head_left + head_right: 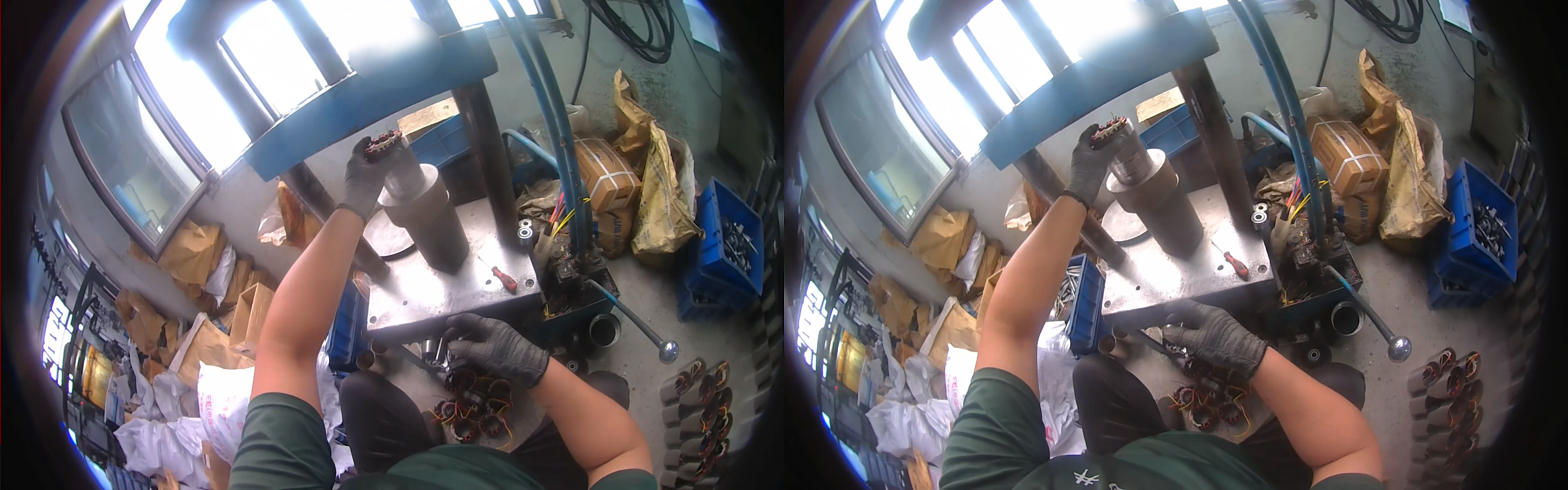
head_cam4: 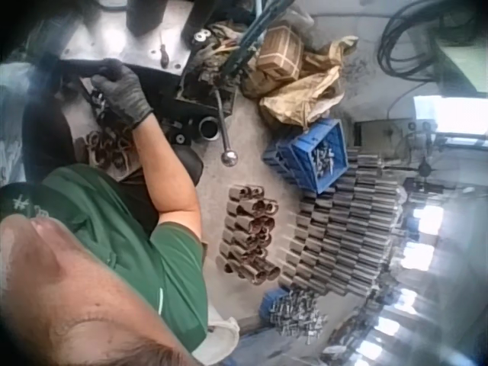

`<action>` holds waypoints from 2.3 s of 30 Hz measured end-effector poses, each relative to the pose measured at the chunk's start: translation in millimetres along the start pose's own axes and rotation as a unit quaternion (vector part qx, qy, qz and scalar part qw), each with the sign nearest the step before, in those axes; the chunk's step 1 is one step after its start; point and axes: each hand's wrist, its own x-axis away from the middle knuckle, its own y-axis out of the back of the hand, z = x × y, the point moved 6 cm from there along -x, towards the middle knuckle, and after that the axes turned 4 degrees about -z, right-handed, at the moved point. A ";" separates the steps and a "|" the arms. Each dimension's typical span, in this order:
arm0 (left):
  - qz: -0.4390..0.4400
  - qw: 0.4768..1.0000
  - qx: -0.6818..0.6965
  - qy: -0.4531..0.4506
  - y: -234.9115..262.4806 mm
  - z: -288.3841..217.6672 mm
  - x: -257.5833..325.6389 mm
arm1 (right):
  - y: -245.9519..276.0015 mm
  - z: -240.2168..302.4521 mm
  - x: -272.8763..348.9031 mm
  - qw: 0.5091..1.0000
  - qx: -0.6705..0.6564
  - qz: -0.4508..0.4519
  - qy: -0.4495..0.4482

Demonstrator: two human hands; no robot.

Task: Manually inserting copper windings into motor housings and using a hydraulic press to seat components.

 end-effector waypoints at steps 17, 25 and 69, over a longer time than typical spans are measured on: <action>-0.001 0.987 0.113 0.118 157.6 127.5 222.9 | 8.1 86.0 70.8 0.988 0.073 -0.097 0.099; -0.141 0.886 -0.045 0.440 282.1 301.5 532.6 | 6.0 102.8 87.3 0.951 0.224 -0.101 0.188; 0.002 0.746 0.616 0.251 -11.1 52.1 290.0 | -15.0 -4.9 -16.6 0.988 0.152 0.003 -0.012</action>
